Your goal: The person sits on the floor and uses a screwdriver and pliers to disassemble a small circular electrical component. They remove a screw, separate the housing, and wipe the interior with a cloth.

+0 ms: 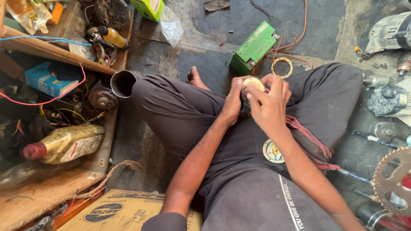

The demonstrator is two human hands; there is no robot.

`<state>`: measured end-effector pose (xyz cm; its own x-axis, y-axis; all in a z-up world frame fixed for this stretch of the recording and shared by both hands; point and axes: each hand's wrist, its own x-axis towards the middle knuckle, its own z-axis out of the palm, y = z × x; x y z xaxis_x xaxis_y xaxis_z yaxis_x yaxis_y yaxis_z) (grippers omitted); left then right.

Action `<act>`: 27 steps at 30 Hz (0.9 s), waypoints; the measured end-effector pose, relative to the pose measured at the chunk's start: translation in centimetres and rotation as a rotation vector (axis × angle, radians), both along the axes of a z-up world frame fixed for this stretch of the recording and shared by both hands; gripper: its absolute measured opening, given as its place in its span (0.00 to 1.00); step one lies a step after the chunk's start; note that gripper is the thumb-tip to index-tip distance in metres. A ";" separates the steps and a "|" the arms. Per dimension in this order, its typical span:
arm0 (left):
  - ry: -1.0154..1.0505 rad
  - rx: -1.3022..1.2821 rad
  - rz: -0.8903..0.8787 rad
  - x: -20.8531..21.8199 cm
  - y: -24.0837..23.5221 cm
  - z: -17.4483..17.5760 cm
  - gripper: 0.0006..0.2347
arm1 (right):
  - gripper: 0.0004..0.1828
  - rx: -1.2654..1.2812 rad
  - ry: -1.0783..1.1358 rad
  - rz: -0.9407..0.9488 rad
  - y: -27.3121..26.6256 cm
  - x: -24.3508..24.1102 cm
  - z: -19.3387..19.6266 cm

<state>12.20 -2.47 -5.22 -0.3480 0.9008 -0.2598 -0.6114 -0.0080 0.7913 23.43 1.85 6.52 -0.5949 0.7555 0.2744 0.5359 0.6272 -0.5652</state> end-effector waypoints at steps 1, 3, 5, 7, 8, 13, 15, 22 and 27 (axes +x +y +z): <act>-0.006 0.005 0.004 -0.1 -0.1 0.0 0.17 | 0.07 0.001 -0.006 0.018 -0.5 0.2 0.1; -0.019 0.017 0.013 -0.2 -0.3 -0.1 0.18 | 0.07 0.019 -0.020 0.026 -0.9 0.5 0.4; 0.005 0.011 -0.004 0.0 -0.1 -0.1 0.18 | 0.07 0.054 -0.032 0.004 -0.8 0.5 0.5; 0.044 0.031 -0.001 0.2 0.0 -0.1 0.18 | 0.12 0.097 -0.047 -0.015 -0.6 0.4 0.6; 0.071 0.053 0.012 0.3 0.1 -0.1 0.18 | 0.14 0.118 -0.056 -0.026 -0.6 0.3 0.7; -0.111 -0.005 0.028 -0.6 0.0 0.2 0.20 | 0.15 0.026 -0.096 0.073 -2.3 1.0 1.3; -0.159 -0.002 0.034 -0.7 -0.2 0.4 0.21 | 0.16 0.035 -0.108 0.099 -2.9 1.7 1.4; -0.170 0.019 -0.039 -0.3 -0.1 0.5 0.20 | 0.21 0.048 -0.165 0.081 -1.2 0.8 0.6; -0.035 0.008 0.072 -0.7 0.4 -0.2 0.21 | 0.23 0.060 -0.185 0.109 -2.3 1.4 0.8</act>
